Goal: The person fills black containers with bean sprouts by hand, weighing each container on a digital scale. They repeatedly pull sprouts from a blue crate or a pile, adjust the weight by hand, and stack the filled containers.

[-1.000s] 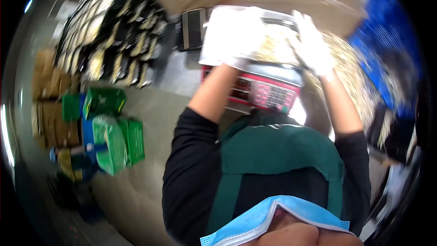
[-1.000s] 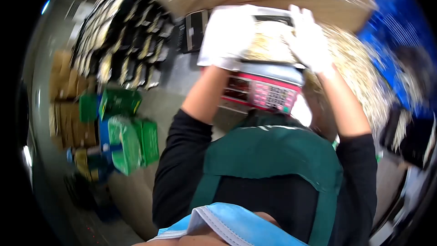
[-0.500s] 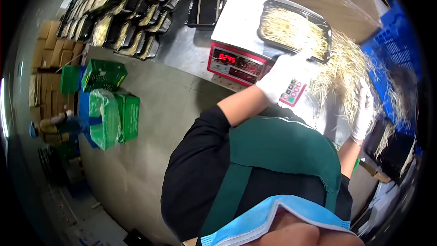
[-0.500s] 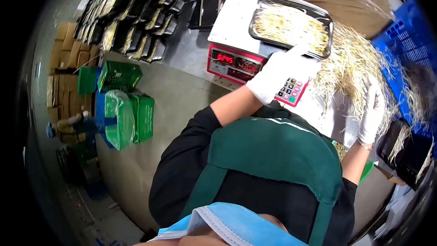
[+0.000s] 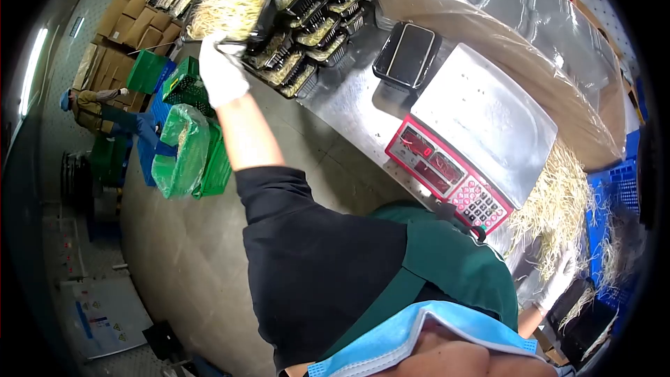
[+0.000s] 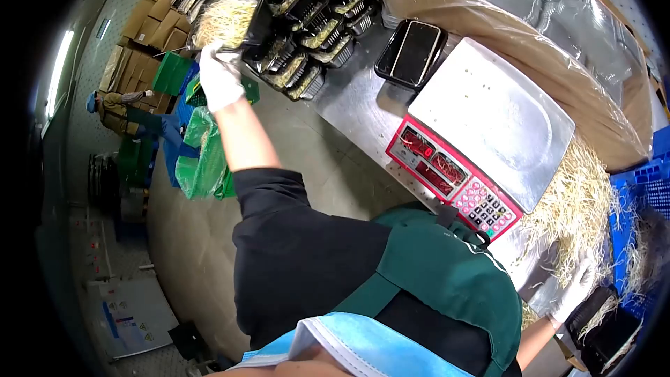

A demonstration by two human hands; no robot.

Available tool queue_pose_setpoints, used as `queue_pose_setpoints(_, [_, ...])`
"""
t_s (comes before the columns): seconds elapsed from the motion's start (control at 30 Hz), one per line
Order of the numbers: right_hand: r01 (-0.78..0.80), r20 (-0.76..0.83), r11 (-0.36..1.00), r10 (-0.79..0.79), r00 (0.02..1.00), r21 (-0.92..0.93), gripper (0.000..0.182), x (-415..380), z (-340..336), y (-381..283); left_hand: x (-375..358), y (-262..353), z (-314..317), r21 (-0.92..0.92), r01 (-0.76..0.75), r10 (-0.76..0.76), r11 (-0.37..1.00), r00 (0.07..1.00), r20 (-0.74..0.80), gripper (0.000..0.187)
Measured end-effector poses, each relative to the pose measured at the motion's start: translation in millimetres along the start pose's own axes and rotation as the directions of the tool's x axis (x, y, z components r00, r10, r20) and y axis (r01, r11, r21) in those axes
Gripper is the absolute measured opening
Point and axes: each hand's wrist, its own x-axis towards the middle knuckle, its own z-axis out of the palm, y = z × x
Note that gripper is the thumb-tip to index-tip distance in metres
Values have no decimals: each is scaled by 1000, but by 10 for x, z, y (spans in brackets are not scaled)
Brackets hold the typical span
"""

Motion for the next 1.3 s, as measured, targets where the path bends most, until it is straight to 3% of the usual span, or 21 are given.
queue_pose_setpoints(0.13, [134, -191, 889, -238, 952, -439, 37, 307, -331, 49, 954, 18, -362, 205, 157, -128, 966, 981, -148, 16])
queue_pose_setpoints(0.2, [-102, -308, 585, -264, 914, -804, 40, 421, -948, 93, 589, -20, -388, 677, -263, 271, 688, 958, 98, 24])
queue_pose_setpoints(0.23, [-261, -408, 374, -396, 823, -890, 41, 337, -1073, 58, 347, -79, -142, 442, -312, 389, 841, 917, -92, 24])
queue_pose_setpoints(0.27, [11, -241, 437, -516, 822, -899, 42, 193, -1196, 84, -18, -72, -64, 597, -266, 398, 757, 912, -98, 20])
queue_pose_setpoints(0.3, [-228, -320, 430, -156, 934, -874, 43, 42, -1129, -126, -360, -190, -50, 535, -339, 371, 774, 927, 52, 26])
queue_pose_setpoints(0.37, [-343, -412, 696, 74, 908, -631, 49, -84, -1183, 98, -954, -539, 141, 471, -327, 355, 819, 934, 32, 20])
queue_pose_setpoints(0.4, [-29, -266, 691, -238, 934, -723, 46, 116, -1879, 1058, -1133, -764, 117, 510, -292, 265, 809, 956, 127, 14])
queue_pose_setpoints(0.43, [-170, -279, 318, -338, 899, -933, 46, -40, -1621, 771, -1241, -982, 112, 557, -209, 129, 804, 975, 180, 11])
queue_pose_setpoints(0.6, [-588, -573, 149, 134, 809, -795, 38, -81, -1400, 218, -2047, -1708, 806, 363, 34, -186, 931, 901, 392, 4])
queue_pose_setpoints(0.7, [-603, -692, 401, -120, 712, -690, 38, -228, -1385, 209, -2607, -2051, 1232, 481, -385, 5, 788, 784, 620, 5])
queue_pose_setpoints(0.83, [-309, -580, 643, -260, 772, -700, 35, -378, -1498, -1, -3248, -2206, 1809, 307, -911, -491, 274, 142, 859, 56])
queue_pose_setpoints(0.87, [-213, -513, 706, -243, 823, -676, 31, -416, -1473, -139, -3559, -2215, 1945, 223, -839, -324, 495, 60, 944, 58])
queue_pose_setpoints(0.9, [32, -365, 683, -429, 826, -730, 17, -416, -1342, -233, -3839, -2174, 2096, 391, -458, -421, 798, 41, 906, 65])
queue_pose_setpoints(0.93, [317, -135, 561, -620, 773, -765, 15, -416, -1196, -407, -4065, -2077, 2215, 427, -321, -459, 845, -25, 888, 73])
queue_pose_setpoints(1.0, [616, 181, 410, -716, 674, -673, 23, -310, -837, -606, -4596, -1920, 2394, 394, 460, -462, 795, 40, 886, 78])
queue_pose_setpoints(1.03, [750, 313, 279, -781, 540, -600, 24, -238, -634, -598, -4786, -1920, 2399, 399, 458, -469, 795, 46, 882, 78])
queue_pose_setpoints(1.07, [704, 524, 251, -515, 679, -665, 43, -288, -432, -698, -4958, -1921, 2395, 429, 489, -543, 760, 114, 832, 76])
queue_pose_setpoints(1.2, [920, 535, 304, -748, 392, -249, 54, -183, -111, -554, -4732, -1656, 2367, 360, 676, -728, 643, 393, 561, 73])
queue_pose_setpoints(1.23, [497, 419, 804, -595, 686, 326, 62, -159, -131, -384, -4501, -1646, 2266, 351, 622, -693, 700, 473, 544, 55])
queue_pose_setpoints(1.27, [762, 390, 595, -657, 645, -258, 80, -95, -383, -484, -4227, -1673, 2131, 337, 566, -649, 752, 547, 528, 43])
queue_pose_setpoints(1.3, [685, 349, 478, -614, 708, -550, 87, -52, -525, -427, -3899, -1664, 1979, 331, 567, -647, 754, 555, 523, 42])
